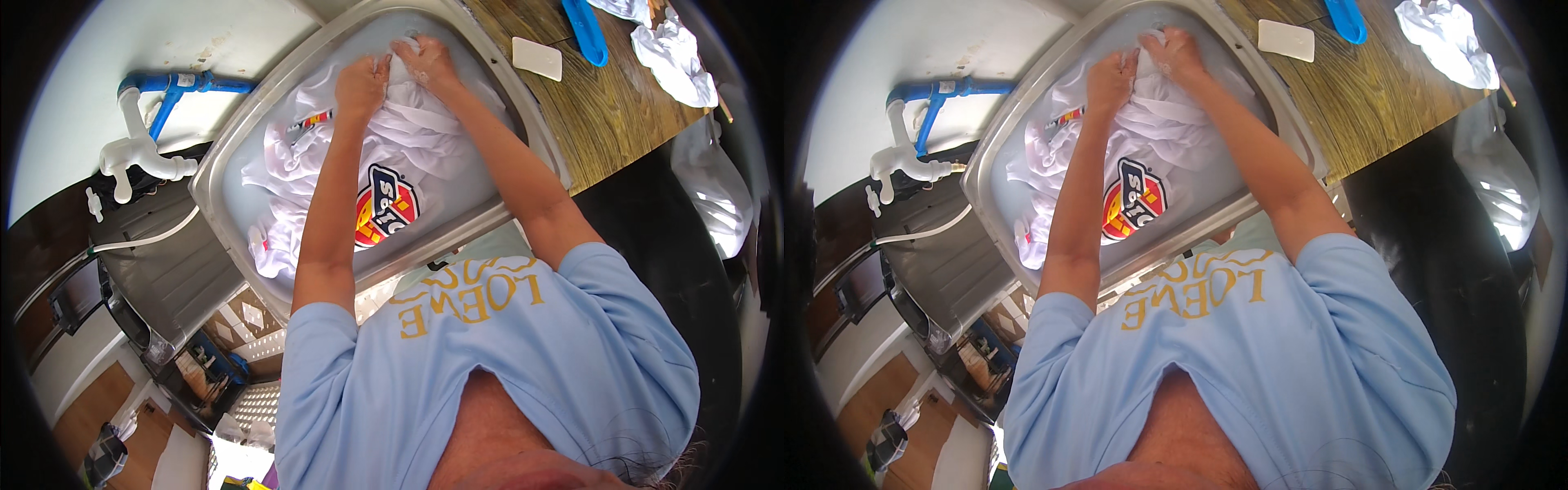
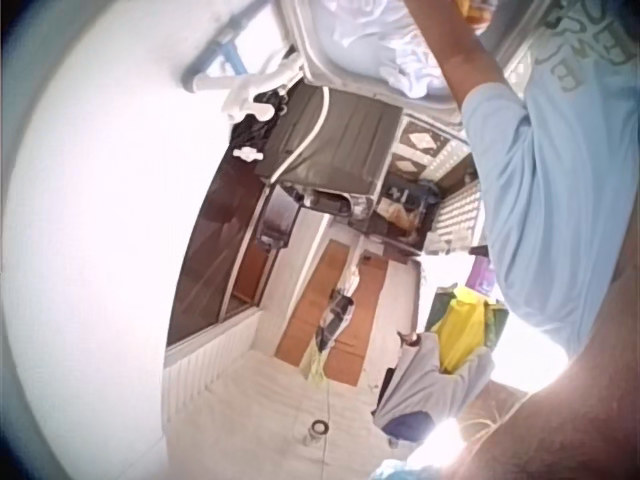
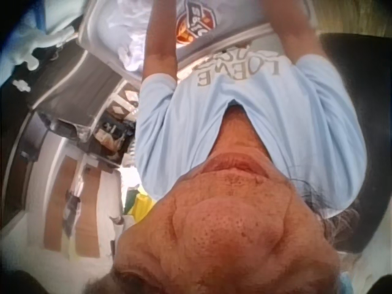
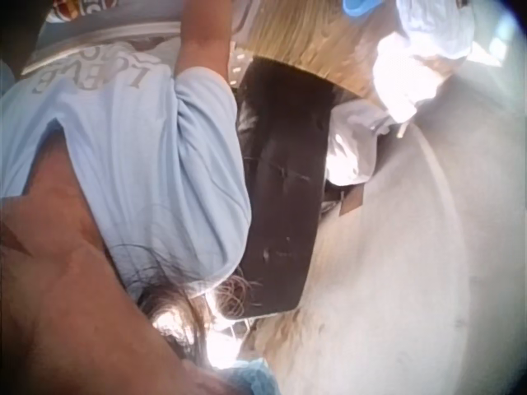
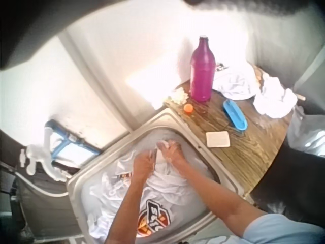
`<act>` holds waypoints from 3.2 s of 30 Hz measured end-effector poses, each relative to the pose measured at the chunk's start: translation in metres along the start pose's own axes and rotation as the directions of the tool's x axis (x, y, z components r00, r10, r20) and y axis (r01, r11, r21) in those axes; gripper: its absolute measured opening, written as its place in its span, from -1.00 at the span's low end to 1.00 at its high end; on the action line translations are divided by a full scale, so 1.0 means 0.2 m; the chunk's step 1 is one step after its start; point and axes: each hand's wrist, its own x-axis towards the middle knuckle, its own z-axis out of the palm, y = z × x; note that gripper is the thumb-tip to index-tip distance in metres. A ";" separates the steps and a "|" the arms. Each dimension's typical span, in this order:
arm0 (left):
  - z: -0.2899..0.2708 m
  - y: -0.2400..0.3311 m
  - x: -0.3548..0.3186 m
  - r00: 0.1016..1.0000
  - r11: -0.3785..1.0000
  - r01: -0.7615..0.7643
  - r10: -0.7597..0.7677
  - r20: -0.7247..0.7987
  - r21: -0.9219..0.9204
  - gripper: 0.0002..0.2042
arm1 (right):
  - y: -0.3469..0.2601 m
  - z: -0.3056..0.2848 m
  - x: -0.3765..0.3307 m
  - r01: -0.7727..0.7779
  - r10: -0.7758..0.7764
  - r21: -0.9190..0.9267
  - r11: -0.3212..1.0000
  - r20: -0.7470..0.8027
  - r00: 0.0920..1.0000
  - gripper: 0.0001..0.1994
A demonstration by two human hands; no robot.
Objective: The person washes white shirts by hand in a small plastic basin filled with soapy water, applying soap from a bar and scrubbing stained areas.
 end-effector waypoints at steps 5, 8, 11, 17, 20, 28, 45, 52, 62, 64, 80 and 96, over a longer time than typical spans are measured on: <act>0.08 -0.04 0.04 0.993 0.955 -0.041 0.006 0.118 0.292 -0.83 | 0.04 0.09 0.01 0.091 -0.127 -0.442 0.892 -0.051 0.991 -0.61; 0.14 -0.11 0.06 0.996 0.942 -0.036 0.005 0.093 0.333 -0.84 | 0.04 0.09 0.01 0.047 -0.093 -0.424 0.904 -0.088 0.992 -0.58; 0.16 -0.17 0.09 0.988 0.963 -0.116 0.138 -0.075 0.243 -0.86 | -0.03 0.04 0.05 -0.183 0.183 0.017 0.983 -0.046 0.982 -0.54; -0.02 0.09 0.14 0.928 0.480 0.266 -0.362 0.087 -0.836 -0.61 | -0.15 -0.05 -0.04 -0.538 0.382 0.830 0.148 0.454 0.805 -0.55; -0.01 0.38 0.02 0.979 0.757 -0.017 -0.120 -0.165 -0.653 -0.44 | -0.06 0.00 -0.11 -0.462 0.117 0.811 0.359 0.452 0.884 -0.64; 0.00 0.16 0.18 0.947 0.977 0.006 -0.073 -0.311 -0.213 -0.64 | -0.28 0.07 -0.16 -0.605 0.440 0.794 0.051 0.526 0.728 -0.60; 0.07 0.33 0.19 0.959 0.953 -0.138 0.061 -0.275 -0.268 -0.54 | 0.08 0.07 -0.03 -0.559 -0.348 0.781 -0.278 0.460 0.817 -0.46; 0.05 0.38 0.09 0.917 0.959 -0.205 0.117 -0.382 -0.198 -0.54 | -0.13 0.06 -0.11 -0.504 0.289 0.862 -0.058 0.498 0.818 -0.41; -0.11 0.09 -0.03 0.911 0.518 0.085 -0.386 -0.144 -0.851 -0.52 | -0.20 -0.08 -0.07 -0.637 0.262 0.744 0.203 0.585 0.768 -0.33; -0.16 0.04 -0.10 0.911 0.391 0.104 -0.405 -0.069 -0.914 -0.53 | -0.27 -0.12 -0.12 -0.640 0.244 0.730 0.241 0.592 0.768 -0.33; -0.21 0.06 -0.17 0.897 0.205 0.057 -0.440 -0.040 -0.977 -0.60 | -0.31 -0.18 -0.17 -0.387 -0.162 0.829 0.403 0.481 0.862 -0.81; -0.33 0.05 -0.23 0.958 0.217 0.243 -0.209 0.198 -0.945 -0.69 | -0.26 -0.15 -0.11 -0.394 -0.236 0.824 0.406 0.512 0.826 -0.79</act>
